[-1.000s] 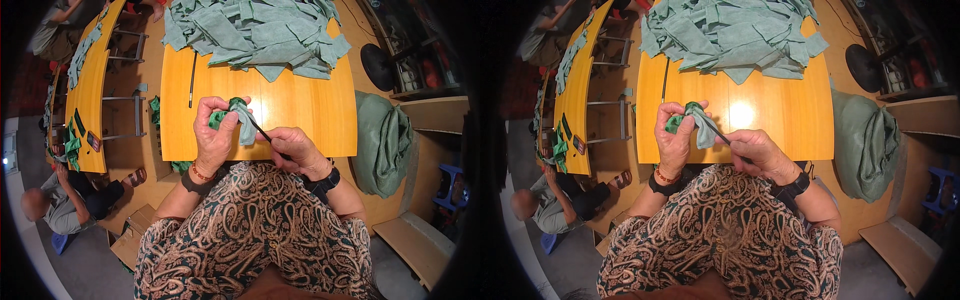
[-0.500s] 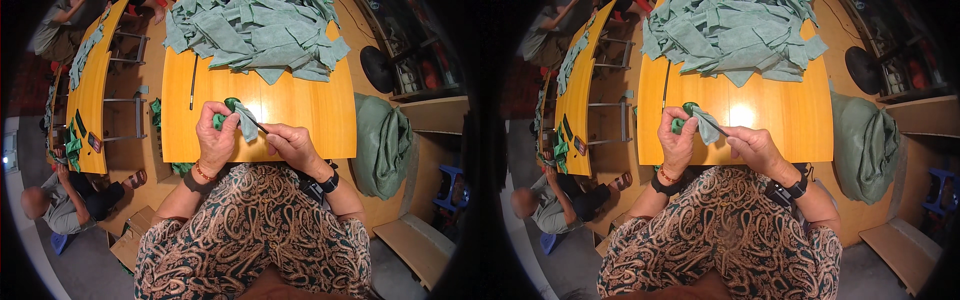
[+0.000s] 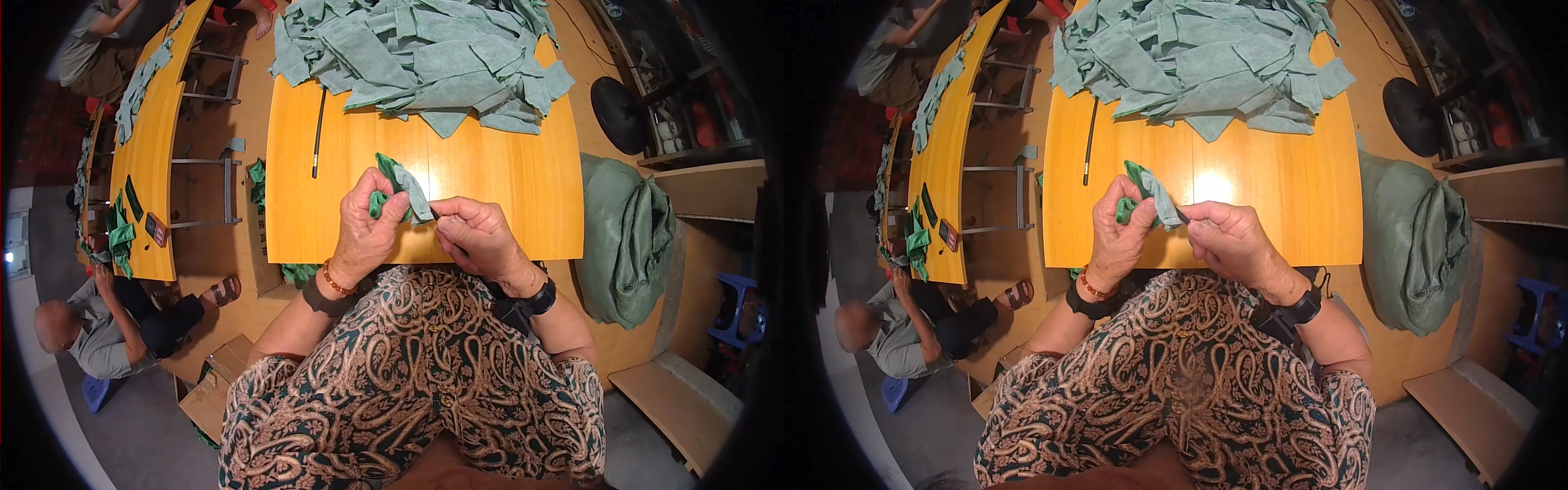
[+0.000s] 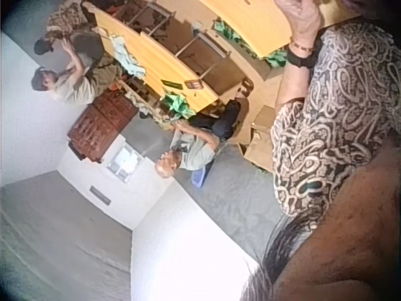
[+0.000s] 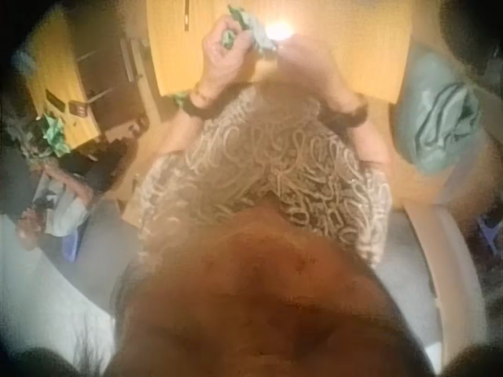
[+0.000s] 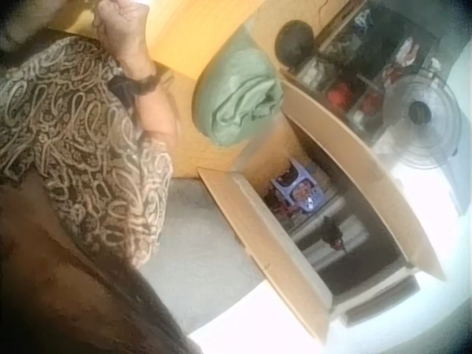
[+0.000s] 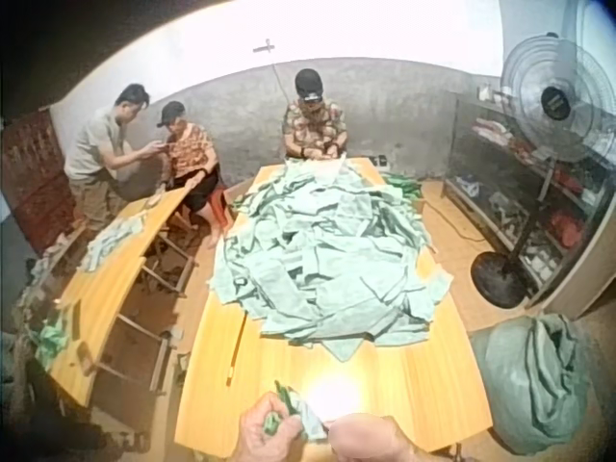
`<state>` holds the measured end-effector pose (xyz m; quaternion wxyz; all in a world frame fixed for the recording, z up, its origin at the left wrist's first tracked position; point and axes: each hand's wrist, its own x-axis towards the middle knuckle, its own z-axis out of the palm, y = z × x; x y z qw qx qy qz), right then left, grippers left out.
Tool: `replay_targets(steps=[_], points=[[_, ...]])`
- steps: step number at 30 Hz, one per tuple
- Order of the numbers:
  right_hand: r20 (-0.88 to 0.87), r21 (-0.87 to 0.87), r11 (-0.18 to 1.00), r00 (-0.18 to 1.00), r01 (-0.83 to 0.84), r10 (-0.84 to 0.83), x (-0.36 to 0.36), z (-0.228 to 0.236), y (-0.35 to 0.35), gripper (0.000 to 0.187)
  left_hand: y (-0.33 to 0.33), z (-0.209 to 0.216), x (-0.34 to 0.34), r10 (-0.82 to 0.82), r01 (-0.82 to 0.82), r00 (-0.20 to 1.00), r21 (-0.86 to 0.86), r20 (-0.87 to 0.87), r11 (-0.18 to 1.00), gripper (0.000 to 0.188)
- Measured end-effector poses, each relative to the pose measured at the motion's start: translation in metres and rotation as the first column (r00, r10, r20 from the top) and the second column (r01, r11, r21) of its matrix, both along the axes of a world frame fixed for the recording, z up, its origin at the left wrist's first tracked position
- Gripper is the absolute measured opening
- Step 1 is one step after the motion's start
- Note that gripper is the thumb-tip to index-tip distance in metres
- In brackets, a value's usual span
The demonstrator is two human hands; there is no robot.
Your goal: The person sits at a wooden table and repeatedly folds small, light green fabric pieces using a thin black rod. They pick up a piece, wrap it around the rod, and fold it into a compact shape before placing it on a growing pile.
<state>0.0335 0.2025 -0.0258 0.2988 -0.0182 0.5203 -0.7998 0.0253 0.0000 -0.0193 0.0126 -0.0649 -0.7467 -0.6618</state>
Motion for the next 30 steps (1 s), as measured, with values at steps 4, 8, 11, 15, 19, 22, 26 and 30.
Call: replay_targets(steps=[4,8,11,15,19,22,26,30], points=[[-0.013,0.040,0.999,1.000,-0.005,0.005,-0.005,0.006,-0.002,0.031,-0.001,0.006,-0.003,0.021,-0.034,0.992,0.101,0.126,0.994,0.018],[0.082,0.069,0.992,0.991,-0.107,0.101,-0.011,0.034,0.014,0.030,-0.009,0.012,-0.012,0.141,-0.147,0.989,0.173,0.049,0.974,0.015],[0.077,0.078,0.986,0.987,-0.149,0.143,-0.006,0.030,0.032,0.028,-0.016,0.007,-0.015,0.206,-0.208,0.978,0.185,0.033,0.960,0.014],[0.131,0.044,0.990,0.983,-0.132,0.125,0.000,0.033,0.035,0.026,-0.016,0.007,-0.013,0.182,-0.184,0.983,0.077,0.039,0.980,0.012],[0.146,0.043,0.984,0.975,-0.174,0.166,-0.001,0.026,0.030,0.025,-0.018,0.004,-0.016,0.055,-0.055,0.998,0.050,0.000,0.997,0.011],[0.170,0.033,0.983,0.970,-0.183,0.175,-0.003,0.021,0.031,0.025,-0.022,0.009,-0.015,-0.036,0.035,0.998,-0.025,-0.060,0.999,0.011],[0.198,0.034,0.979,0.962,-0.200,0.189,-0.002,0.015,0.033,0.025,-0.024,0.016,-0.012,-0.078,0.062,0.990,-0.133,-0.117,0.989,0.012],[0.181,0.039,0.974,0.960,-0.222,0.212,-0.004,0.007,0.029,0.025,-0.024,0.011,-0.008,-0.112,0.099,0.990,-0.139,-0.083,0.985,0.014]])
